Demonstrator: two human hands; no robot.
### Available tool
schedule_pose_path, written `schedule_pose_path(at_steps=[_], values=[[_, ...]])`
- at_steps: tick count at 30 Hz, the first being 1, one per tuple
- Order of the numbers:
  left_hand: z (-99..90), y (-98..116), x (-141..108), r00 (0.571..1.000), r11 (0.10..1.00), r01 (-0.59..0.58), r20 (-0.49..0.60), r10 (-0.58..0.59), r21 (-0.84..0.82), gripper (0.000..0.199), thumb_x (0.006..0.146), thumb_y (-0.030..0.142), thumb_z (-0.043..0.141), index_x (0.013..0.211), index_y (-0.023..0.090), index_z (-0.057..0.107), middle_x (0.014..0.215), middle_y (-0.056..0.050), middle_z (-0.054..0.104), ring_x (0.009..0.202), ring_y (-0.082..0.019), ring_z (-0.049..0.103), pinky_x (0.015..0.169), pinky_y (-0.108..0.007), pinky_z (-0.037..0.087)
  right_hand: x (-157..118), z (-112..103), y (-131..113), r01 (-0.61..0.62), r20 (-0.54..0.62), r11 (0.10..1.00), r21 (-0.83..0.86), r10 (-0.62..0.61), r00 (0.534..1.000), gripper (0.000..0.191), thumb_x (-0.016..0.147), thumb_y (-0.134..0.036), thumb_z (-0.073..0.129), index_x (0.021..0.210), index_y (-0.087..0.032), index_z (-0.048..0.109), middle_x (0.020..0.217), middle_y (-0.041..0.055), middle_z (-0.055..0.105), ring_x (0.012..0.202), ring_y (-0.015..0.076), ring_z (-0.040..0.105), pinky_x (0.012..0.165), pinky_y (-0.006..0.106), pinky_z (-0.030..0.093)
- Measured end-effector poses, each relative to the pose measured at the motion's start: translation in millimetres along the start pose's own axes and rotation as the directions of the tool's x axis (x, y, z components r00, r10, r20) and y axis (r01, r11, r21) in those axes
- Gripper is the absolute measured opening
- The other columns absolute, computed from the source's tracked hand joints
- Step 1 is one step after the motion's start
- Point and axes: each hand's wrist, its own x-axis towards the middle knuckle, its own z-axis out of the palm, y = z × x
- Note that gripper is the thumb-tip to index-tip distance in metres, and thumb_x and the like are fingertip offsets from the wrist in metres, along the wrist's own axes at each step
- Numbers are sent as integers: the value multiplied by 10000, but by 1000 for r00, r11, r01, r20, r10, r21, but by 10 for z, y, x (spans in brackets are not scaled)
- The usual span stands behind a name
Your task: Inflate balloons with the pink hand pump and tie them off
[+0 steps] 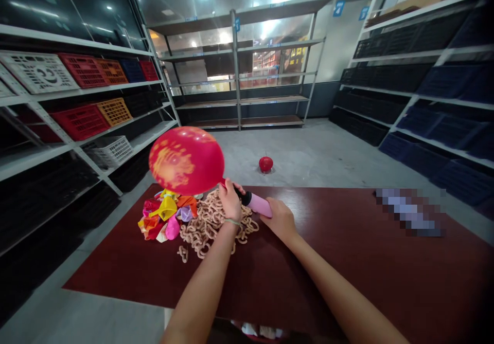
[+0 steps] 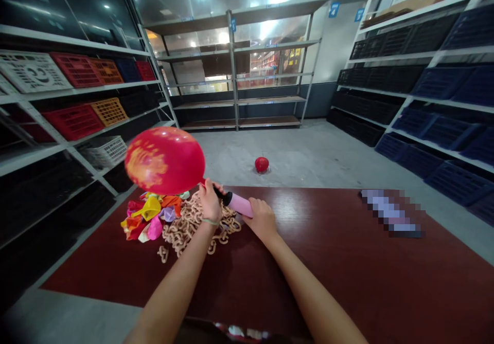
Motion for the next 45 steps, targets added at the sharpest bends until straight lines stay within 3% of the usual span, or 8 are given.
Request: schedule_pose_path(at_steps=[3,12,16,22,32,35,41,45], values=[[-43,-19,7,1000,1000,7,10,-7,-15,369,835,514,590,758,210,396,558,76,456,420,-62,449,427,-179,389,-14,-7,-37,34,21,999,8,-34,999,375,769,-267,601,1135,-207,546,984,72,655,893,230,590,771,318,413],[-78,790,573,989,987,-149,-22,148,-52,323,865,480,569,773,221,399,543,80,399,382,-54,390,364,-161,294,-11,22,-74,34,52,994,103,-39,998,362,787,-284,606,1137,-226,539,1022,61,660,907,219,613,791,315,436],[71,462,399,990,995,-103,-98,101,-17,360,877,499,536,723,215,377,519,80,386,364,-57,383,346,-165,286,6,38,-22,-10,12,997,74,10,1000,400,775,-279,614,1160,-210,529,1022,71,656,923,237,610,782,326,434],[92,-75,-1,998,998,51,-48,-49,37,412,857,513,568,655,198,395,489,67,411,354,-61,405,360,-183,340,-12,-12,-18,-13,32,1000,26,12,999,384,759,-276,617,1130,-209,545,999,70,659,905,238,605,757,321,429],[-76,830,576,994,992,-107,28,109,-70,318,863,443,598,739,214,415,546,63,412,389,-59,397,369,-173,301,-13,-19,-89,18,68,993,118,-26,997,402,778,-273,613,1167,-221,526,1043,72,657,934,224,612,802,316,438],[14,698,487,991,989,-125,-46,122,-83,325,872,467,576,756,220,400,557,70,406,388,-52,380,370,-168,281,4,-14,-62,-11,47,995,97,6,999,385,768,-263,612,1144,-222,538,1014,70,657,913,231,609,782,319,435],[75,12,3,1000,999,-26,-6,27,19,353,882,514,525,752,212,398,563,66,444,410,-59,438,404,-180,361,-3,-20,-21,-23,11,998,65,23,1000,403,765,-278,629,1151,-212,534,1021,71,654,925,236,596,775,320,423],[-51,16,-1,1000,1000,-7,11,7,7,367,864,523,547,754,209,393,560,72,453,420,-62,449,417,-182,379,-22,-20,-59,17,51,999,34,-19,999,384,780,-299,623,1144,-212,540,1002,70,654,908,229,596,770,314,411]])
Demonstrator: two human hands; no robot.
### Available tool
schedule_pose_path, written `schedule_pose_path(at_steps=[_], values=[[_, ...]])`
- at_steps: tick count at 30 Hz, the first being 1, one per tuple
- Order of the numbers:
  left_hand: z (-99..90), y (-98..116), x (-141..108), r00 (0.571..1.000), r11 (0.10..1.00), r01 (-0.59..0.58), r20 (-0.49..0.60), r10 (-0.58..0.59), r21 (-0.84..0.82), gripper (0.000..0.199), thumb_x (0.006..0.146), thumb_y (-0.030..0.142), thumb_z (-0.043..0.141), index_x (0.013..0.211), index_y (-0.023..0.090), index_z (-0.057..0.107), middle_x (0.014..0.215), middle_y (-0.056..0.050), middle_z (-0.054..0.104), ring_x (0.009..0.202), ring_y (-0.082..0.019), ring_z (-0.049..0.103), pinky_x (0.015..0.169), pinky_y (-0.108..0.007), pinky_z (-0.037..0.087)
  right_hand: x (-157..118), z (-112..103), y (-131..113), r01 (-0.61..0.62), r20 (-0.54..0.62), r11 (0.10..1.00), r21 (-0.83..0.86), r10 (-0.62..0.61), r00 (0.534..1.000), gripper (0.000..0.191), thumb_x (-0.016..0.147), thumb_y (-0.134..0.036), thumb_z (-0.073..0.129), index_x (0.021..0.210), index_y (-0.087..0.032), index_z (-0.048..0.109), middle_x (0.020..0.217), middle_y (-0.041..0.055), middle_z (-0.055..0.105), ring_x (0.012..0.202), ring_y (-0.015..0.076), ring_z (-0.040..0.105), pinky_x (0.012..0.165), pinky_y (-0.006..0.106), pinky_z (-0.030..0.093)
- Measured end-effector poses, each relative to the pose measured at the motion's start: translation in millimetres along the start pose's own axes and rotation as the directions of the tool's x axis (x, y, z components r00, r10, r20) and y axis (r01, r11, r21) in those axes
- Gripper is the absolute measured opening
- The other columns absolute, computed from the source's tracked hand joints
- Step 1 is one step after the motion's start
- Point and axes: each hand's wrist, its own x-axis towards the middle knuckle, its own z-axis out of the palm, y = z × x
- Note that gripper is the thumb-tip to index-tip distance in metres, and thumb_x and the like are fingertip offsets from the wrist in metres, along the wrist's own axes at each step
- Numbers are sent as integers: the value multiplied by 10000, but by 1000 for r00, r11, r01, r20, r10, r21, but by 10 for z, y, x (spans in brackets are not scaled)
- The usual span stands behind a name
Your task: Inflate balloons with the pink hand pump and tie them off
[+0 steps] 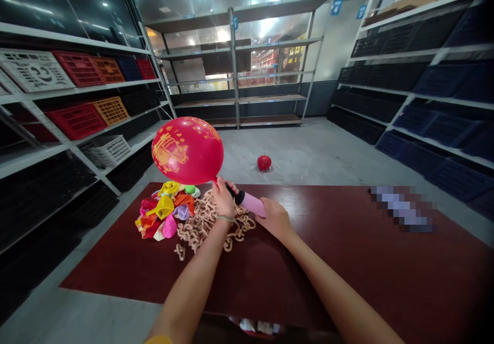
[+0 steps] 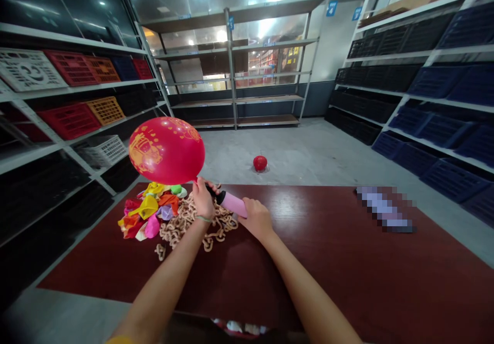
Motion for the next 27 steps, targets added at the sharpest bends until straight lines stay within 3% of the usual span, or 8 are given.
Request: schedule_pose_path(at_steps=[6,9,11,13,18,23,27], values=[[-80,697,423,994,992,-106,6,107,-66,340,858,495,585,771,212,417,560,72,439,414,-61,429,400,-179,333,13,29,-30,38,33,998,55,-40,999,400,788,-284,614,1166,-199,519,1006,76,656,913,232,604,786,323,423],[-13,847,523,979,975,-201,-41,198,-93,308,883,473,559,781,213,429,574,66,439,407,-58,415,377,-181,298,24,53,-4,18,25,995,97,-20,999,404,781,-264,609,1170,-212,513,1030,75,653,925,235,605,807,334,436],[69,752,469,971,969,-226,-96,217,-97,316,895,481,535,772,212,422,574,66,428,400,-58,410,368,-185,290,29,64,21,-7,15,994,112,5,1000,417,772,-254,612,1175,-218,512,1042,74,648,933,238,604,814,340,441],[169,525,323,972,976,-210,-121,202,-64,351,906,510,499,749,208,415,562,66,413,393,-59,408,371,-190,304,29,63,47,-31,-8,992,122,33,999,425,772,-259,616,1180,-213,509,1055,76,643,952,243,600,818,344,446],[337,-73,-66,998,998,-61,12,60,26,354,918,484,497,717,199,436,579,37,468,424,-75,451,412,-208,371,26,29,83,-88,-55,990,115,95,994,392,796,-292,606,1165,-205,506,1045,78,643,940,243,605,772,331,450],[78,-158,-48,996,999,47,81,-48,9,266,922,368,515,725,193,481,590,5,520,494,-117,531,498,-254,461,43,14,56,-67,-36,997,22,68,997,372,784,-270,608,1142,-202,532,1011,80,648,928,245,597,779,330,436],[-221,-85,-50,999,999,17,36,-16,-35,249,929,375,498,753,203,457,629,9,519,521,-113,536,544,-262,490,22,-44,-8,28,52,999,-22,-26,998,377,784,-262,615,1148,-190,547,1025,90,648,943,248,588,803,334,427]])
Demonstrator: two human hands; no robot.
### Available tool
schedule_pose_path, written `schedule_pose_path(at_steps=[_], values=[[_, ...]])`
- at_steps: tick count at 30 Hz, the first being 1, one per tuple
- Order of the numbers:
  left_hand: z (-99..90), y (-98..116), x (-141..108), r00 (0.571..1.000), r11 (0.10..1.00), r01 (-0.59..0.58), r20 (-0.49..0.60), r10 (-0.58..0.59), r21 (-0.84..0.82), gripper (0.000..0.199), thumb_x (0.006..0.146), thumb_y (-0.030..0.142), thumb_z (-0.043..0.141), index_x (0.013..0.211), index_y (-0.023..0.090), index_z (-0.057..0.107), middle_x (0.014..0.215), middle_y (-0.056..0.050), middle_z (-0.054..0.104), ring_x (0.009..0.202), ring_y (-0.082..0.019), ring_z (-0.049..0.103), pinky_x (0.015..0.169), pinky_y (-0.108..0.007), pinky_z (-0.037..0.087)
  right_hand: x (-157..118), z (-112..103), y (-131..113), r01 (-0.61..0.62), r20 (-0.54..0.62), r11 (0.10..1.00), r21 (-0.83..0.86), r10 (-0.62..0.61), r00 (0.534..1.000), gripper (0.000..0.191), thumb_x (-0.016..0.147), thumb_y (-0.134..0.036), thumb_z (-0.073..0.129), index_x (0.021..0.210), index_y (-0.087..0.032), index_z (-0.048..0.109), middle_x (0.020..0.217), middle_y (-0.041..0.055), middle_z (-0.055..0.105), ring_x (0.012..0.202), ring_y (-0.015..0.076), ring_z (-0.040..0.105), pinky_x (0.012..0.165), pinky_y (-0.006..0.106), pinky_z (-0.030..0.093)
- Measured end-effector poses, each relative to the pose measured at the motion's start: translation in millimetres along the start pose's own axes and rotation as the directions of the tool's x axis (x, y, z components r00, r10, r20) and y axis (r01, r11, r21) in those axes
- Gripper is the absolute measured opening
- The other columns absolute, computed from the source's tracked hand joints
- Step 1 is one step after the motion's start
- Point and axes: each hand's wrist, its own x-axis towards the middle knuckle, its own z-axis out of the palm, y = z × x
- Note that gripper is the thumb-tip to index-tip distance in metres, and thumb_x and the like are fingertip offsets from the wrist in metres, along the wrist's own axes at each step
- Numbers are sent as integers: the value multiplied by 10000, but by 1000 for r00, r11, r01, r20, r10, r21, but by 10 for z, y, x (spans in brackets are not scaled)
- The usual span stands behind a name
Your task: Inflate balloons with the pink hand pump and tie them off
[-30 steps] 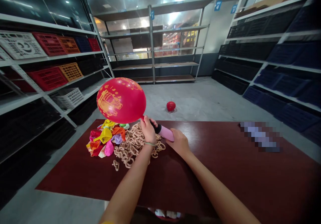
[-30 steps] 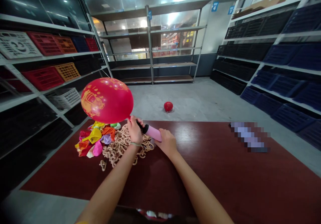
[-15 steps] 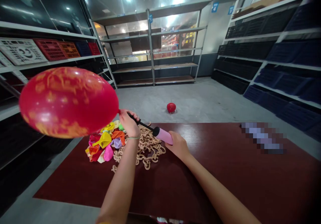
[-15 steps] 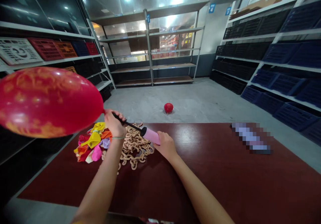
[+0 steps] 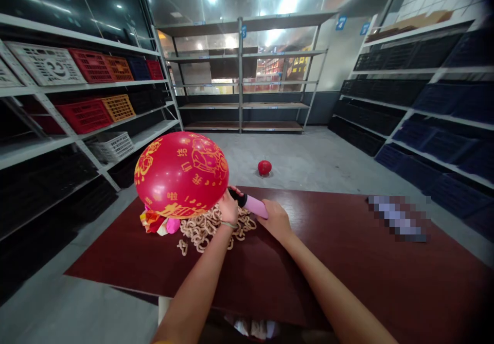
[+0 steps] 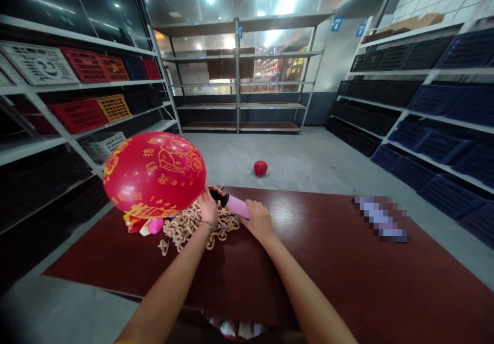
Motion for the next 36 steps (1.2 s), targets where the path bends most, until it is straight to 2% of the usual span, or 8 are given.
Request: schedule_pose_path(at_steps=[3,10,17,22,27,30,32,36], values=[[-133,55,-46,999,998,-36,-20,34,-57,270,924,434,489,784,210,437,642,25,510,501,-103,517,511,-254,482,-52,-89,-72,86,83,995,48,-90,993,418,818,-292,605,1218,-203,525,1066,84,649,957,234,590,812,323,428],[-275,118,-60,997,993,16,82,-7,-115,299,887,472,528,793,194,468,648,23,551,525,-107,568,553,-249,504,-125,-182,-114,154,134,983,97,-167,977,499,873,-406,579,1316,-201,480,1125,100,644,1005,244,600,853,348,451],[-321,191,-90,999,993,16,52,-10,-114,266,882,442,534,795,203,456,624,29,559,514,-115,580,562,-256,504,-197,-66,-148,189,89,981,32,-191,978,533,902,-467,540,1332,-159,473,1108,132,651,981,271,618,833,381,469],[-394,367,-3,997,995,-49,-67,43,-87,276,885,468,499,803,215,423,607,41,542,504,-119,584,569,-269,512,-211,-60,-187,237,110,971,13,-237,965,517,918,-470,510,1340,-174,466,1105,122,656,980,269,613,832,375,462],[-629,527,213,940,984,-180,-299,167,-18,280,893,458,478,785,219,380,624,37,542,582,-135,630,666,-312,557,-207,-160,33,165,46,985,-54,-163,986,501,889,-485,544,1287,-181,530,1077,122,671,943,278,624,814,383,468],[-679,517,231,940,982,-181,-285,188,51,274,904,456,465,781,223,388,634,25,561,609,-146,638,658,-312,562,-191,-312,212,22,-63,997,-69,-27,998,588,859,-535,572,1331,-192,504,1145,118,665,984,275,627,815,371,473],[-663,488,200,952,980,-178,-238,194,89,287,906,472,467,778,225,397,613,29,554,581,-142,617,632,-309,559,-182,-432,324,3,-55,997,-79,-7,998,564,871,-542,556,1331,-218,519,1161,95,671,990,256,631,800,347,466],[-628,444,160,962,978,-175,-194,194,109,312,894,494,486,764,221,411,585,30,547,553,-131,587,611,-300,554,-182,-593,494,60,28,991,-119,-57,998,352,925,-509,490,1036,-242,690,912,37,713,835,194,629,719,295,416]])
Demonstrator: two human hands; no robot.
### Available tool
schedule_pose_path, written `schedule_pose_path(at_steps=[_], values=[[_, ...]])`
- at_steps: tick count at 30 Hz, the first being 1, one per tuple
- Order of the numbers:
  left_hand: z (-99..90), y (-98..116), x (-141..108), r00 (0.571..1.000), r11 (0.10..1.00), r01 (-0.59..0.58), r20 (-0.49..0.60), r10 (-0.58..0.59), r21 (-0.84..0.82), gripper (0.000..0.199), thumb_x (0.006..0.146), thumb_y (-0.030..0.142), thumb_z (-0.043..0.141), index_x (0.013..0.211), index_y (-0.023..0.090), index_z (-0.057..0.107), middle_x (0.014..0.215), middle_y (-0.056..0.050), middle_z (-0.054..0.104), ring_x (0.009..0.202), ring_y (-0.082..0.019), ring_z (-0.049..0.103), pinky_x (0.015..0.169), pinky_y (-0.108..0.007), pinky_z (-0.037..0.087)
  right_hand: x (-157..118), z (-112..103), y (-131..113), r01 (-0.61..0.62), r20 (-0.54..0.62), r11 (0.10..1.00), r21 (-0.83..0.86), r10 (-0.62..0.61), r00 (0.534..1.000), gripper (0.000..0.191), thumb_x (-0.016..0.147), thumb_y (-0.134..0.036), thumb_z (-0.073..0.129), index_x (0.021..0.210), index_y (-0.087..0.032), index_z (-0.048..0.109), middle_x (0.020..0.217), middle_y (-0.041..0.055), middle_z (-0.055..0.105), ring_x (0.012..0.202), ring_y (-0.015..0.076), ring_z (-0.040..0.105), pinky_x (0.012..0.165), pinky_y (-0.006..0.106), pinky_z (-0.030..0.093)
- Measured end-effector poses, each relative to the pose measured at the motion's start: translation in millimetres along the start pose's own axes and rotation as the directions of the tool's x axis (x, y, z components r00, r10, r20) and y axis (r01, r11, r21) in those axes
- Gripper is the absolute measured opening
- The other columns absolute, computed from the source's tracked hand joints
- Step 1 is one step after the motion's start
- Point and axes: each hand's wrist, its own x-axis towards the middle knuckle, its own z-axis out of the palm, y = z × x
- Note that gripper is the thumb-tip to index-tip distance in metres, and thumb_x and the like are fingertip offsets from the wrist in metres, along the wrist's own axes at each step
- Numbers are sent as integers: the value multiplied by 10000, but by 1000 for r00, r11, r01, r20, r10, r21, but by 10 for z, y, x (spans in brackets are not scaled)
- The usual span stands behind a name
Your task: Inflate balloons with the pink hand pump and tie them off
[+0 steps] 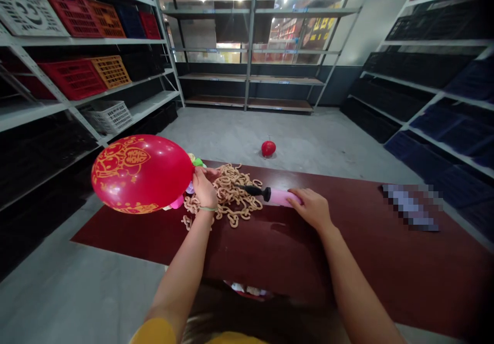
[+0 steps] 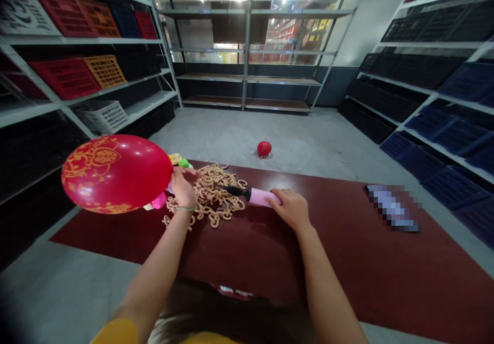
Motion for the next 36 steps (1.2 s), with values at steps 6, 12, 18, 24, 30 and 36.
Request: schedule_pose_path(at_steps=[6,12,18,24,30,36], values=[[2,-71,-44,991,999,32,130,-36,38,322,898,500,488,761,214,432,570,33,536,529,-127,578,567,-270,519,7,52,2,39,-48,998,-56,-42,998,417,968,-458,439,707,-207,646,701,26,651,724,168,555,710,293,353],[45,-94,-180,911,986,115,383,-155,124,385,889,562,508,730,215,454,548,16,529,515,-146,566,532,-275,478,16,117,-101,-27,-108,995,-95,17,994,446,985,-394,396,645,-200,609,651,36,619,687,165,530,672,300,321],[37,-142,-239,754,914,265,525,-395,307,400,862,557,559,684,202,509,522,-8,532,449,-140,519,429,-251,388,13,167,-228,-48,-72,996,-72,43,997,400,979,-377,408,683,-204,614,692,34,629,692,161,552,640,290,325],[54,-119,-309,653,849,151,594,-471,507,445,884,518,540,568,205,536,411,-1,494,321,-113,400,348,-238,272,4,129,-243,-22,-185,997,74,36,982,240,956,-330,458,995,-210,662,954,59,691,928,204,608,819,313,435],[79,-82,-371,601,738,-107,635,-486,666,522,926,438,466,451,224,499,371,-9,466,347,-137,423,448,-274,347,40,-162,-525,180,-339,982,57,-151,929,315,930,-214,460,1221,-225,583,1104,83,668,1078,220,593,978,407,454],[75,-165,-431,585,572,-509,746,-319,643,249,904,306,521,695,215,622,678,-58,652,619,-199,596,657,-288,434,439,-506,-1038,469,-94,880,-72,-474,875,582,921,-119,462,1467,-291,354,1480,21,449,1414,235,321,1187,499,201]])
